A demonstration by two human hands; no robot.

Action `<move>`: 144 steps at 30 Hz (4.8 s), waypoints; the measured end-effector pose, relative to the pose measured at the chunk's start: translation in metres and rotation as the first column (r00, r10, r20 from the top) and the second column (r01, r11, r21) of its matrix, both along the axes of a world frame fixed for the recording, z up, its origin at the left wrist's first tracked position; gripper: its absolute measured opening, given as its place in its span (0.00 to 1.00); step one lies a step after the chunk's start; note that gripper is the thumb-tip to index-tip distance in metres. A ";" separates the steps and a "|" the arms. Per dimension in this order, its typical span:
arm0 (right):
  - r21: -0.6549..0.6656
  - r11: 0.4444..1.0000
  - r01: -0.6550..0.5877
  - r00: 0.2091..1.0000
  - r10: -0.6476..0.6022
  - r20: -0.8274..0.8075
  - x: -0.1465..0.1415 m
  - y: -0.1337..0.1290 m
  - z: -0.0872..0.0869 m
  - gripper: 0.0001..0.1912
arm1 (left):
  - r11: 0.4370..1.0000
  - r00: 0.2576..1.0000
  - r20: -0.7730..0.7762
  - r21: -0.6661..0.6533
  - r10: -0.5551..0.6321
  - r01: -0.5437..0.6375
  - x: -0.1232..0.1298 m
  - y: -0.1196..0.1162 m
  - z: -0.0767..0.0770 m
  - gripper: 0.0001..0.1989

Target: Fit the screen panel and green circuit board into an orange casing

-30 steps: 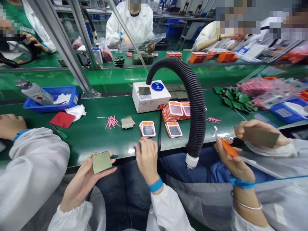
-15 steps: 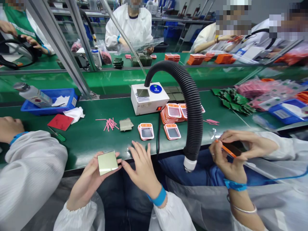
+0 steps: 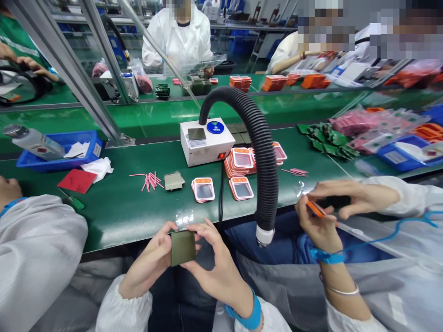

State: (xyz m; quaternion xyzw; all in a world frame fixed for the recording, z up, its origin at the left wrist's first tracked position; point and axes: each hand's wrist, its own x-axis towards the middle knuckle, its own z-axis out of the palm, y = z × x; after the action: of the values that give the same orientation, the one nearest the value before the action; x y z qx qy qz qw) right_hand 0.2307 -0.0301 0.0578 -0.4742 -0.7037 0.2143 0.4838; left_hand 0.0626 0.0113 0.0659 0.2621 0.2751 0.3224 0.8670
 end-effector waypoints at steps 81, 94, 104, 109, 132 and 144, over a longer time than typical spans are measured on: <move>-0.056 0.992 0.115 0.987 -0.107 0.122 0.017 -0.039 -0.031 0.25 | 0.858 0.939 0.338 0.463 0.062 -0.223 -0.023 0.004 -0.004 0.50; -0.112 0.990 0.091 0.994 -0.082 0.079 0.012 -0.041 -0.026 0.26 | 0.900 0.925 0.377 0.417 -0.043 -0.128 -0.029 -0.013 0.032 0.27; -0.056 0.994 0.093 0.995 -0.091 0.039 0.015 -0.038 -0.018 0.28 | 0.893 0.895 0.429 0.345 0.124 -0.289 -0.026 -0.009 0.008 0.52; -0.002 0.997 0.073 0.997 -0.073 -0.008 0.010 -0.029 0.001 0.29 | 0.961 0.918 0.289 -0.030 0.271 -0.275 -0.014 -0.011 -0.016 0.49; -0.062 0.981 -0.183 0.982 0.180 -0.060 0.003 -0.025 0.028 0.38 | 0.997 0.778 0.624 0.043 -0.074 0.060 0.020 -0.031 -0.040 0.54; 0.093 0.993 -0.075 0.973 0.094 -0.213 -0.004 -0.026 0.015 0.36 | 0.993 0.833 0.542 0.044 -0.113 0.106 0.030 -0.033 -0.033 0.55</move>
State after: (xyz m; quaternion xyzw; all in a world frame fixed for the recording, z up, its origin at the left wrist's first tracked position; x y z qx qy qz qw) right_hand 0.2272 -0.0565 0.0733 -0.3967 -0.6746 0.2552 0.5678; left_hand 0.0926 -0.0222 0.0327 0.1806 0.0008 0.3351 0.9247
